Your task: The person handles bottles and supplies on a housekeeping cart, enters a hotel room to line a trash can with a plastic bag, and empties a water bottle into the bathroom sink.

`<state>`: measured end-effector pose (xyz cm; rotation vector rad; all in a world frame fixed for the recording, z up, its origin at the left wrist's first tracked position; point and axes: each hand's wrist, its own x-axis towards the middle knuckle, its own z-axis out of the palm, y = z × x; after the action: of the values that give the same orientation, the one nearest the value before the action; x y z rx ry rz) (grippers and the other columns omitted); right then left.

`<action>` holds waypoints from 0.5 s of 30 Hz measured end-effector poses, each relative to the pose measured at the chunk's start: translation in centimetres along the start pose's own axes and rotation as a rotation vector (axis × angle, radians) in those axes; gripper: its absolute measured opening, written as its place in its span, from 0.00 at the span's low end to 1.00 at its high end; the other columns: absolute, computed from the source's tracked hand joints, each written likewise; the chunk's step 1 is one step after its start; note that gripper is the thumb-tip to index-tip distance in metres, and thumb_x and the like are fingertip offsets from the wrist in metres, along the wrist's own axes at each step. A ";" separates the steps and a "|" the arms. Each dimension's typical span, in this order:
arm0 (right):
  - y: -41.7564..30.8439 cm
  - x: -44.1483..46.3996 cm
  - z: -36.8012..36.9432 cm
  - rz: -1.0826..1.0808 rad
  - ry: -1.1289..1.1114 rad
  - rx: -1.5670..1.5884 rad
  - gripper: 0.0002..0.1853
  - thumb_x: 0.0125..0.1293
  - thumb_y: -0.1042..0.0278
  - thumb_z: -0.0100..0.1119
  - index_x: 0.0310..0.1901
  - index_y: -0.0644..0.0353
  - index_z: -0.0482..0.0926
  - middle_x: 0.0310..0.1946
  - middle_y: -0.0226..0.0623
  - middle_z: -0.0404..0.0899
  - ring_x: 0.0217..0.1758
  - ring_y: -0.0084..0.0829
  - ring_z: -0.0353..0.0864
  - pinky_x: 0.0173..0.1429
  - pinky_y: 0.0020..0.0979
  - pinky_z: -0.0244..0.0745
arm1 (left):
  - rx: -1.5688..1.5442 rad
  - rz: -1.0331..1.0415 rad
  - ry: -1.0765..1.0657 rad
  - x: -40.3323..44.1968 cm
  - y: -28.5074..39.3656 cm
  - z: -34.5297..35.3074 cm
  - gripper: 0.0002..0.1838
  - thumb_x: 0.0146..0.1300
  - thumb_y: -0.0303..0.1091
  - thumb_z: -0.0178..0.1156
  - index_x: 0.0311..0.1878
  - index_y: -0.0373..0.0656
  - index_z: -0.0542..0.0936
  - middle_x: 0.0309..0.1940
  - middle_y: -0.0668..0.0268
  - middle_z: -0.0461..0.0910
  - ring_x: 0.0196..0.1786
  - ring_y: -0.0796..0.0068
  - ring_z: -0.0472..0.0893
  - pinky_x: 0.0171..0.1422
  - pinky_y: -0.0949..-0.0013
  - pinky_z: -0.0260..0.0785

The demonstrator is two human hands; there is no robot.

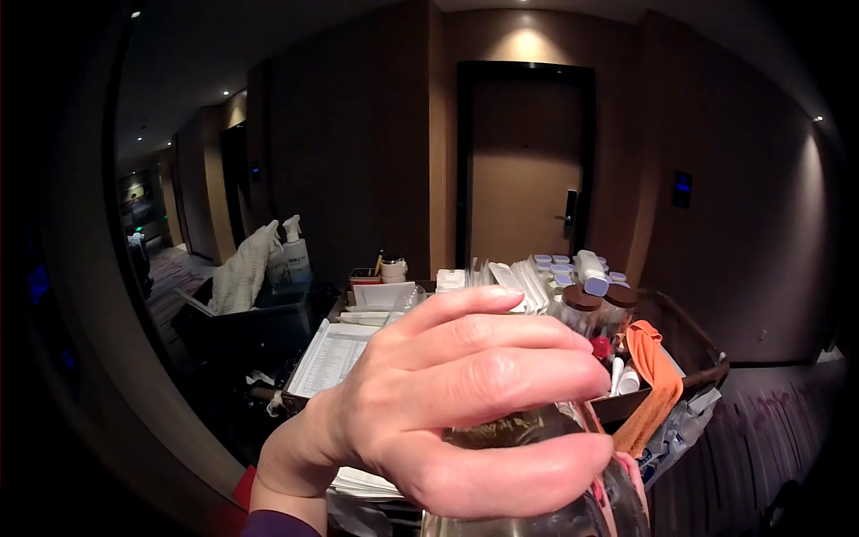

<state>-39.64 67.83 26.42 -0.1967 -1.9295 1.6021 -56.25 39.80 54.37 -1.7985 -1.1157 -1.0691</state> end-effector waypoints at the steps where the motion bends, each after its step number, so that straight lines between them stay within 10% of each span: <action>1: 0.1 0.1 0.0 -0.004 -0.008 0.002 0.34 0.58 0.58 0.64 0.63 0.60 0.61 0.55 0.38 0.68 0.58 0.31 0.69 0.60 0.28 0.65 | 0.004 -0.002 0.000 0.0 0.0 -0.1 0.23 0.45 0.35 0.73 0.40 0.56 0.70 0.35 0.63 0.82 0.42 0.62 0.82 0.63 0.56 0.64; 15: 0.5 0.7 -0.2 -0.008 -0.041 0.017 0.36 0.60 0.46 0.60 0.63 0.60 0.63 0.58 0.38 0.67 0.62 0.34 0.65 0.63 0.31 0.62 | 0.084 0.019 0.003 0.9 0.5 0.1 0.23 0.47 0.37 0.72 0.41 0.57 0.68 0.35 0.64 0.82 0.42 0.62 0.82 0.63 0.54 0.63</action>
<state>-40.26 68.47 26.23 -0.1498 -1.9450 1.6286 -55.56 39.98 55.13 -1.7377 -1.1230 -0.9984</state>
